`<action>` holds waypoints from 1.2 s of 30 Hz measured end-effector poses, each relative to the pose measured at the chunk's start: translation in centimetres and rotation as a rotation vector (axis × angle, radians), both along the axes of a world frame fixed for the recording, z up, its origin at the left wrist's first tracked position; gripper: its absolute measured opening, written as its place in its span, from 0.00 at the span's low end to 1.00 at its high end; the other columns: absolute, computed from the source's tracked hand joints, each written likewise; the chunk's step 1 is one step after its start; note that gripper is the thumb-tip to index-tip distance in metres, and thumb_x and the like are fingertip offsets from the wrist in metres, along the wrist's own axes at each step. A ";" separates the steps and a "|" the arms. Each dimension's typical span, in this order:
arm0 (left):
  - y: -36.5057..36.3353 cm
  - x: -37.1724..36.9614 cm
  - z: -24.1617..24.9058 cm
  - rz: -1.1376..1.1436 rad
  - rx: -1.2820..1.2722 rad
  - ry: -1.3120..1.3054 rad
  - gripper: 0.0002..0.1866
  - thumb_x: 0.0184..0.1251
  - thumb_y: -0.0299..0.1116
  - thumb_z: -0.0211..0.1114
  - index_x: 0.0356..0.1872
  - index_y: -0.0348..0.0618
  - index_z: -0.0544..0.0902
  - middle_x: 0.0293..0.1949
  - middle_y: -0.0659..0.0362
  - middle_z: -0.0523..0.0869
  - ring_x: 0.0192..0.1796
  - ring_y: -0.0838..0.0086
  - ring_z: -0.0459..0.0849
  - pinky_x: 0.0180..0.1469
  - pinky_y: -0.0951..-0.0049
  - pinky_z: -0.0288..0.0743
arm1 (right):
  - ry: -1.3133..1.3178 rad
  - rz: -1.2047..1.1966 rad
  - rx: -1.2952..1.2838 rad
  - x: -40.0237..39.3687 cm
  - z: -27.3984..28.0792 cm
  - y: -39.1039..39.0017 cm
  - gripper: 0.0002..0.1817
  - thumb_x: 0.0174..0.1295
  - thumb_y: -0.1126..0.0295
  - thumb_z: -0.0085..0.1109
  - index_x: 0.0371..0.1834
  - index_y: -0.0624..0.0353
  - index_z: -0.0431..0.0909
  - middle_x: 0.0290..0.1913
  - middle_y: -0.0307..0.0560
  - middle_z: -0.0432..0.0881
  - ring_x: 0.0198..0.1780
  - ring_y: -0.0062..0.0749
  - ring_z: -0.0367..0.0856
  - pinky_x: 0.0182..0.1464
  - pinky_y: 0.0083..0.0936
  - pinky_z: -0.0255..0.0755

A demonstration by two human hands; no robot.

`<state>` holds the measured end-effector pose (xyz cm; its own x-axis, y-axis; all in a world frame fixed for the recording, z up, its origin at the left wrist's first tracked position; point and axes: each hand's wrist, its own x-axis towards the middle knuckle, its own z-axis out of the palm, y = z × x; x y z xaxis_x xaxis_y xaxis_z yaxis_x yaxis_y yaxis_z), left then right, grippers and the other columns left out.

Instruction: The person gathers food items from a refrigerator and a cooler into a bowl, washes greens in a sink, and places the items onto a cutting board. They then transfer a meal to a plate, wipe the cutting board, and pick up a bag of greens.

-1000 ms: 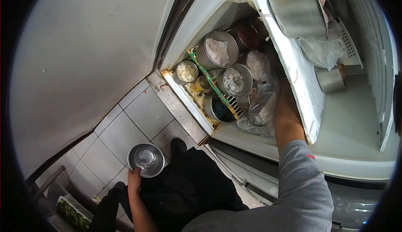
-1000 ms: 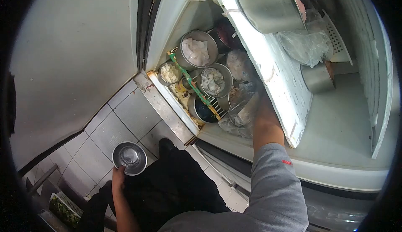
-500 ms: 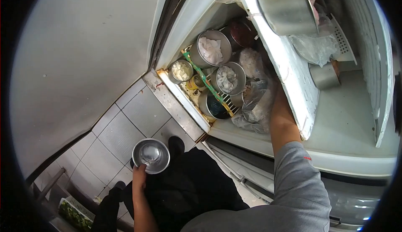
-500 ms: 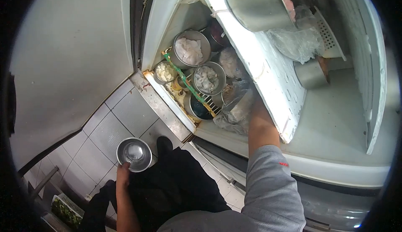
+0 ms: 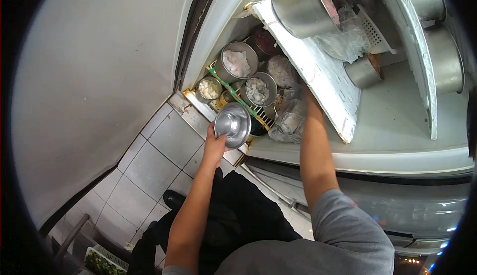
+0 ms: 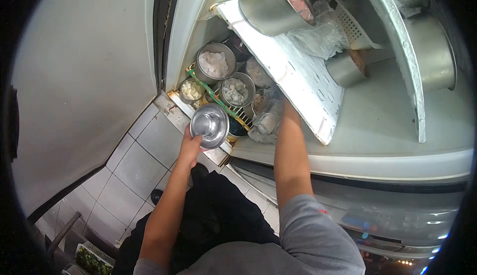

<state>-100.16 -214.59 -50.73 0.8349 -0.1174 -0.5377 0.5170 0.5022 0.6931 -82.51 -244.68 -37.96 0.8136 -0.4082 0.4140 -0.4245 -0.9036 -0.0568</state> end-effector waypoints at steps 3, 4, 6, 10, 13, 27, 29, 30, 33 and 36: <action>-0.9 0.7 0.3 -0.045 -0.125 0.126 0.31 0.59 0.25 0.51 0.67 0.43 0.58 0.54 0.50 0.75 0.47 0.64 0.81 0.37 0.65 0.83 | 0.105 0.222 0.270 -4.0 1.2 6.2 0.19 0.53 0.67 0.63 0.50 0.56 0.78 0.48 0.57 0.80 0.52 0.47 0.78 0.57 0.38 0.68; -1.0 0.7 0.7 -0.073 -0.132 0.131 0.31 0.59 0.26 0.52 0.67 0.45 0.59 0.53 0.51 0.75 0.45 0.66 0.81 0.37 0.62 0.83 | 0.205 0.308 0.719 -6.0 1.6 8.3 0.11 0.50 0.73 0.61 0.38 0.52 0.82 0.40 0.53 0.83 0.46 0.41 0.80 0.53 0.35 0.70; -1.1 0.6 1.3 -0.077 -0.158 0.151 0.31 0.58 0.25 0.51 0.66 0.44 0.60 0.53 0.51 0.75 0.46 0.64 0.82 0.39 0.59 0.83 | 0.257 0.734 0.518 -9.1 0.6 11.7 0.18 0.46 0.73 0.68 0.43 0.50 0.82 0.50 0.55 0.77 0.49 0.43 0.75 0.55 0.31 0.69; -0.5 -0.4 1.7 -0.061 -0.227 0.188 0.31 0.56 0.22 0.50 0.65 0.42 0.61 0.53 0.50 0.75 0.47 0.61 0.82 0.41 0.53 0.84 | 0.486 0.802 0.663 -11.7 0.3 13.3 0.23 0.48 0.68 0.72 0.50 0.51 0.81 0.55 0.55 0.73 0.61 0.46 0.69 0.62 0.35 0.65; 0.5 -1.6 1.3 -0.006 -0.203 0.204 0.30 0.55 0.22 0.51 0.63 0.37 0.62 0.53 0.49 0.76 0.46 0.58 0.83 0.41 0.50 0.84 | 0.268 0.327 0.835 -8.6 3.3 10.6 0.17 0.62 0.62 0.61 0.51 0.56 0.81 0.56 0.48 0.79 0.55 0.41 0.78 0.53 0.30 0.71; 6.4 -6.3 -0.2 0.175 -0.349 0.205 0.27 0.55 0.22 0.53 0.59 0.25 0.63 0.49 0.42 0.78 0.44 0.54 0.85 0.46 0.52 0.83 | 0.056 -0.099 0.155 2.7 -3.1 -3.5 0.24 0.66 0.54 0.51 0.56 0.60 0.76 0.61 0.56 0.75 0.62 0.50 0.71 0.63 0.36 0.63; 6.9 -6.6 -0.3 0.184 -0.367 0.233 0.27 0.55 0.22 0.52 0.59 0.25 0.63 0.49 0.42 0.78 0.44 0.53 0.85 0.46 0.51 0.83 | 0.063 -0.100 0.159 2.5 -3.4 -3.7 0.23 0.66 0.54 0.51 0.56 0.60 0.76 0.61 0.56 0.75 0.62 0.50 0.71 0.63 0.36 0.63; 7.0 -6.8 -0.4 0.193 -0.363 0.236 0.27 0.55 0.22 0.52 0.59 0.25 0.63 0.49 0.42 0.78 0.44 0.53 0.85 0.46 0.51 0.83 | 0.069 -0.100 0.156 2.7 -3.4 -3.8 0.23 0.66 0.54 0.52 0.56 0.60 0.76 0.60 0.56 0.75 0.62 0.50 0.71 0.63 0.36 0.63; 7.1 -7.1 -0.8 0.227 -0.344 0.205 0.27 0.55 0.22 0.52 0.58 0.24 0.63 0.49 0.41 0.78 0.44 0.52 0.85 0.46 0.50 0.83 | 0.074 -0.101 0.167 3.0 -3.7 -4.1 0.23 0.66 0.55 0.52 0.56 0.60 0.76 0.60 0.56 0.75 0.62 0.50 0.72 0.63 0.36 0.63; 6.9 -7.3 -1.6 0.219 -0.320 0.235 0.26 0.55 0.21 0.52 0.58 0.24 0.63 0.49 0.41 0.78 0.43 0.53 0.85 0.44 0.51 0.84 | 0.072 -0.095 0.168 3.2 -3.5 -4.1 0.22 0.66 0.55 0.52 0.56 0.59 0.77 0.59 0.56 0.76 0.62 0.49 0.72 0.62 0.36 0.63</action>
